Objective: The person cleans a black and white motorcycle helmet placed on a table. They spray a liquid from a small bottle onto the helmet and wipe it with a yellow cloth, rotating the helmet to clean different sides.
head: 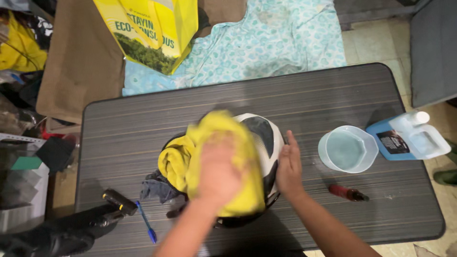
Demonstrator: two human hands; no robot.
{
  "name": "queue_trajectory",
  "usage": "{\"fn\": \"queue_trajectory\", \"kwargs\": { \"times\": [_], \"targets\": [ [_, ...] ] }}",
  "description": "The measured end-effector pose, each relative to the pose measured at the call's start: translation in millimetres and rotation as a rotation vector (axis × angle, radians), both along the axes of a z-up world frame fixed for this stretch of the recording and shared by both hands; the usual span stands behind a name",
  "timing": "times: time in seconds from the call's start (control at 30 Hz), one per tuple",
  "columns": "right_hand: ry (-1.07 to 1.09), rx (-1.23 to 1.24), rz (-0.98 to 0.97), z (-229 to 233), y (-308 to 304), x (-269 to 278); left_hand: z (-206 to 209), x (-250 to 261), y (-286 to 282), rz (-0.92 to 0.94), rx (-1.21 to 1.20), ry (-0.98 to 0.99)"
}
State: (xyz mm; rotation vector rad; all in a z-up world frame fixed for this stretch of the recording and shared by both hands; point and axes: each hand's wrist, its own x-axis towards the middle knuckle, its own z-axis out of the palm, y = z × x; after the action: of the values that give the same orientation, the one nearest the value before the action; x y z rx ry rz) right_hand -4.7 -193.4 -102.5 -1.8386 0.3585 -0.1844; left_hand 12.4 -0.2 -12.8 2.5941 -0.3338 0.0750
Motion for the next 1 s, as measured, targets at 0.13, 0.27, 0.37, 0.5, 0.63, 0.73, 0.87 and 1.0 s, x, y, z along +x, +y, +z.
{"fn": "queue_trajectory", "kwargs": {
  "times": [0.13,0.27,0.37,0.5,0.63,0.73,0.87,1.0],
  "targets": [
    [-0.016,0.268,0.067,-9,-5,3,6,-16,-9,-0.279,0.066,-0.354],
    [0.055,0.068,0.027,-5,-3,2,-54,13,54,0.213,-0.416,0.33],
    [0.055,0.061,0.027,2,-2,3,-106,34,92,0.328,-0.673,0.512],
    [0.018,0.091,0.033,-6,-1,-1,-91,30,73,0.293,-0.286,0.382],
    [-0.007,0.275,0.018,-39,-10,1,-3,0,-11,-0.214,0.212,0.091],
    [-0.267,-0.42,0.417,-59,-27,-3,35,-6,-54,-0.384,0.325,-0.108],
    [-0.048,0.216,0.174,-52,-15,6,32,10,-59,-0.409,0.537,-0.084],
    [0.081,0.18,0.009,-24,7,4,-15,80,-27,-0.167,0.318,0.294]
  ]
}}
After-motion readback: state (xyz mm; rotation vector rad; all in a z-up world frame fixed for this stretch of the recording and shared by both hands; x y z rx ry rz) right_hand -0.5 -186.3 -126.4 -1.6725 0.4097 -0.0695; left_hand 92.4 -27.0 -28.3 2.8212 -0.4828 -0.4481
